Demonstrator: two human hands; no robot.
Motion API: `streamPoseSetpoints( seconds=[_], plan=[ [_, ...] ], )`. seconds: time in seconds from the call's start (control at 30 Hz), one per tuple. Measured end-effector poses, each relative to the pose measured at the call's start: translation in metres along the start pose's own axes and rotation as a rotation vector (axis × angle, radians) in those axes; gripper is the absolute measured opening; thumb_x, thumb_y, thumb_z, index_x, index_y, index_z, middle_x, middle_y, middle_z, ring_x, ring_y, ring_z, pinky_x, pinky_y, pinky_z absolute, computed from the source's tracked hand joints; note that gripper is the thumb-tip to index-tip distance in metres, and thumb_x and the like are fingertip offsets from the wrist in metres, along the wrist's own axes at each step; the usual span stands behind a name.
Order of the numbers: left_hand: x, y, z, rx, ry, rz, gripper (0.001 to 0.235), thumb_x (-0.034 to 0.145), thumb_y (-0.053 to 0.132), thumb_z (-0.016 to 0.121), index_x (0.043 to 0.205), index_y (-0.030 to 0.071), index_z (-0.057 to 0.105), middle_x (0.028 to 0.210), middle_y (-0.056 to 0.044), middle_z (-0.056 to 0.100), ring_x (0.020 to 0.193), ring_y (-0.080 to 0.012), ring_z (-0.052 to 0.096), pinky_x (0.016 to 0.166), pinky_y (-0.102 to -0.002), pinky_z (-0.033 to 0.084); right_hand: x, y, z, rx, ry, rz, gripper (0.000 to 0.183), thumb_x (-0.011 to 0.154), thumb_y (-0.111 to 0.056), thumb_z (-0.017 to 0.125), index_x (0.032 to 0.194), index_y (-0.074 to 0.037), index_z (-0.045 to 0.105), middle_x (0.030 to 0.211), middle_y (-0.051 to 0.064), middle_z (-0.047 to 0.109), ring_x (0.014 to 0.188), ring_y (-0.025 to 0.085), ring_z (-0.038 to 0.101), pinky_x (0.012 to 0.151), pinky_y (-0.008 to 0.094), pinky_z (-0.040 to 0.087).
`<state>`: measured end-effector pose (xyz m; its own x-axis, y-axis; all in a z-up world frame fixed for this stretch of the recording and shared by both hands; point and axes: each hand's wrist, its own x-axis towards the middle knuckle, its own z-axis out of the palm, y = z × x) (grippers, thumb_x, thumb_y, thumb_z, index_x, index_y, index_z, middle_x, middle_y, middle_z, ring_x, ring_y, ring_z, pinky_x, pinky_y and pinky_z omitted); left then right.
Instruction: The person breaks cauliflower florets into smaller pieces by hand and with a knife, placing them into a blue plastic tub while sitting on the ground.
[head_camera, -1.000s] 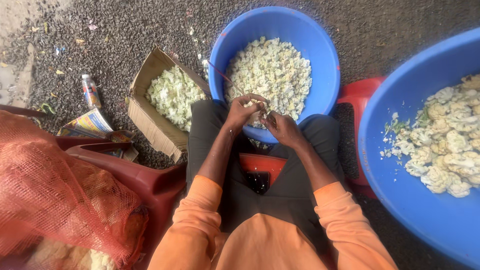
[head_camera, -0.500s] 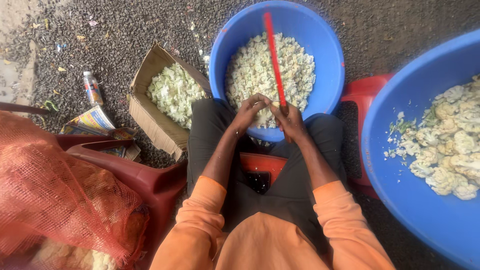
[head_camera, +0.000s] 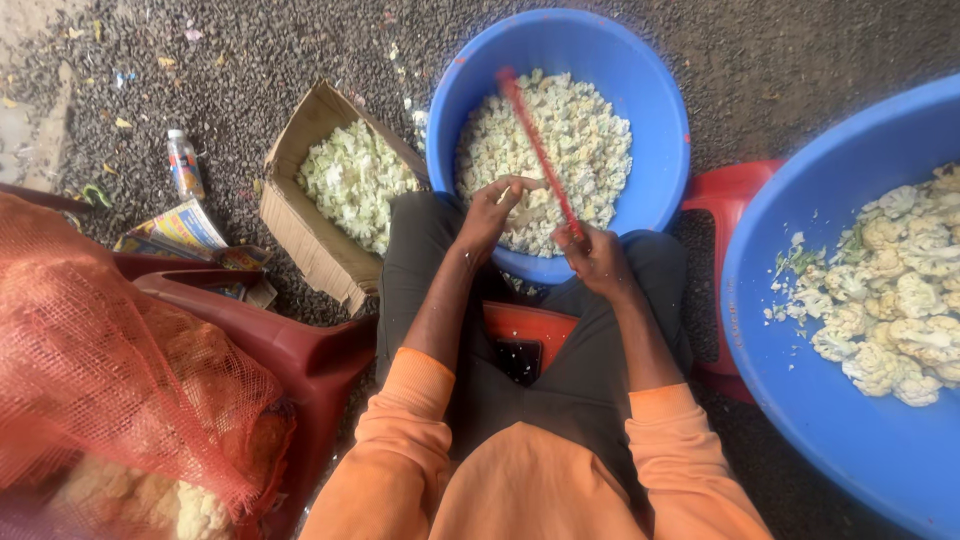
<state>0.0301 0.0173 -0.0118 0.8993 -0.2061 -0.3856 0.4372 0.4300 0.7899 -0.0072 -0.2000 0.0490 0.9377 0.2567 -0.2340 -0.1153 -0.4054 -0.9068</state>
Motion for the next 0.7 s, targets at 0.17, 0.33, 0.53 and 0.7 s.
streamPoseSetpoints(
  seconds=[0.17, 0.33, 0.53, 0.7],
  plan=[
    [-0.003, -0.003, -0.001, 0.070, -0.096, 0.119, 0.023, 0.092, 0.014, 0.079, 0.107, -0.001, 0.070, 0.109, -0.012, 0.074, 0.096, -0.0172, 0.074, 0.084, -0.031, 0.066, -0.002, -0.008, 0.007, -0.281, -0.055, -0.151, 0.034, 0.100, -0.035, 0.068, 0.095, -0.001, 0.069, 0.059, 0.005, 0.057, 0.052, 0.013, 0.050, 0.050, 0.035, 0.041],
    [-0.001, 0.000, 0.003, 0.111, -0.102, 0.167, 0.026, 0.093, 0.015, 0.077, 0.111, -0.003, 0.069, 0.109, -0.015, 0.074, 0.100, -0.0216, 0.075, 0.086, -0.035, 0.065, 0.013, 0.031, 0.025, -0.525, 0.016, -0.099, 0.045, 0.105, -0.036, 0.070, 0.083, 0.003, 0.063, 0.061, 0.010, 0.054, 0.055, 0.017, 0.050, 0.056, 0.039, 0.041],
    [0.002, 0.004, 0.003, -0.081, 0.011, 0.085, 0.035, 0.091, 0.020, 0.077, 0.119, 0.009, 0.060, 0.121, -0.014, 0.071, 0.102, -0.0170, 0.069, 0.078, -0.035, 0.063, 0.037, 0.076, 0.025, 0.346, -0.056, 0.140, 0.035, 0.099, -0.041, 0.066, 0.106, -0.007, 0.066, 0.061, -0.001, 0.053, 0.046, 0.008, 0.043, 0.043, 0.028, 0.035],
    [0.008, -0.007, 0.010, -0.144, -0.065, 0.100, 0.034, 0.095, 0.031, 0.073, 0.117, 0.007, 0.064, 0.130, -0.009, 0.072, 0.101, -0.0257, 0.072, 0.080, -0.039, 0.062, 0.038, 0.065, 0.023, 0.305, 0.009, 0.086, 0.041, 0.093, -0.037, 0.076, 0.112, -0.004, 0.060, 0.068, -0.002, 0.058, 0.049, 0.006, 0.048, 0.044, 0.024, 0.041]
  ],
)
